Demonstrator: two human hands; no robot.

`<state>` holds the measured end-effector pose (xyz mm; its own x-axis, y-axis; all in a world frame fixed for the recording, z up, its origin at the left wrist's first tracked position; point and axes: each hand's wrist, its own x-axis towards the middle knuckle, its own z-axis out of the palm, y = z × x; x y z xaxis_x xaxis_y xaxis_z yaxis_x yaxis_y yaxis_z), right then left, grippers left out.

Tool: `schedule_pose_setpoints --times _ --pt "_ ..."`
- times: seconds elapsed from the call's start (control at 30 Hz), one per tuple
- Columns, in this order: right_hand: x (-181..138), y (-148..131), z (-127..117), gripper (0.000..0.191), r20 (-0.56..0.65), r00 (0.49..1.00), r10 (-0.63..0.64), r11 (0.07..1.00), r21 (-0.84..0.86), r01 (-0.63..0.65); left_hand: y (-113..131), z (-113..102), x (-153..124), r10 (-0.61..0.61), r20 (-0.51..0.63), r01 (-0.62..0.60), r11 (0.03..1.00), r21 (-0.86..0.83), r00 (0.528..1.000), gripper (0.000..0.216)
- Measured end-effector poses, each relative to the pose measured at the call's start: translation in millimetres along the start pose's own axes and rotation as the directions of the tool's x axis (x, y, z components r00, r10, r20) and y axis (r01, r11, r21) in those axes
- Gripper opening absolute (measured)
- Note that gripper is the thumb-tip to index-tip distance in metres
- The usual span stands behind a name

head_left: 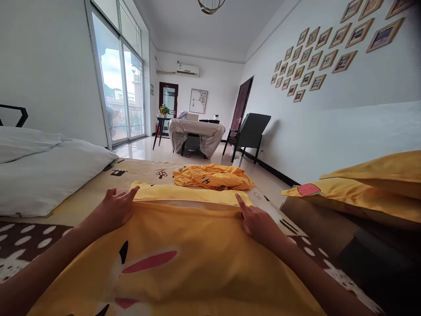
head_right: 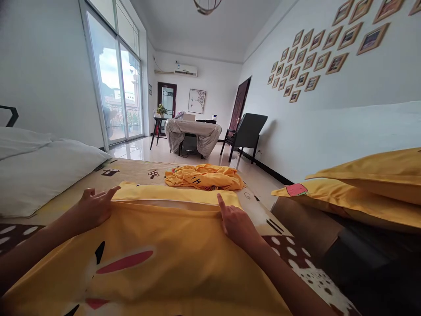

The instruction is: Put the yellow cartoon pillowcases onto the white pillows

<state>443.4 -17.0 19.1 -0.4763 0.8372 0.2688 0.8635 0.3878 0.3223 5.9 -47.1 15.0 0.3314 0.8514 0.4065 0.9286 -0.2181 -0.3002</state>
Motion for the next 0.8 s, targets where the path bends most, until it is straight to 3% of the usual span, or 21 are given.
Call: schedule_pose_setpoints --times 0.1,0.2,0.33,0.43,0.57,0.63,0.7,0.8 --pt "4 -8 -5 0.037 0.175 0.983 0.047 0.999 -0.027 -0.043 0 4 0 0.021 0.099 -0.02 1.0 -0.01 0.995 0.038" --pt "6 -11 -7 0.03 0.217 0.976 0.029 0.998 0.045 -0.04 -3 5 3 0.008 0.192 0.014 0.994 -0.109 0.981 0.032" --pt "1 -6 -3 0.035 0.142 0.988 0.056 0.986 0.149 -0.078 -13 7 9 -0.11 0.188 0.154 0.959 -0.238 0.976 0.032" --pt "-5 -1 7 0.035 0.08 0.994 0.079 0.982 0.164 -0.092 -22 12 10 -0.136 0.116 0.166 0.939 -0.301 0.984 0.029" --pt "-12 4 13 0.035 -0.173 0.982 -0.08 0.983 0.152 0.107 -33 15 4 -0.163 -0.001 0.152 0.922 -0.356 0.987 0.031" --pt "-15 7 14 0.035 -0.27 0.951 -0.15 0.973 0.131 0.191 -38 12 1 -0.138 0.049 0.147 0.917 -0.37 0.989 0.03" --pt "-15 12 17 0.041 -0.295 0.943 -0.152 0.971 0.132 0.198 -44 9 0 -0.082 0.119 0.123 0.909 -0.397 0.99 0.03" --pt "-13 22 30 0.049 -0.182 0.98 -0.084 0.966 0.226 0.125 -52 6 -1 -0.035 0.191 0.128 0.856 -0.5 0.981 0.033"
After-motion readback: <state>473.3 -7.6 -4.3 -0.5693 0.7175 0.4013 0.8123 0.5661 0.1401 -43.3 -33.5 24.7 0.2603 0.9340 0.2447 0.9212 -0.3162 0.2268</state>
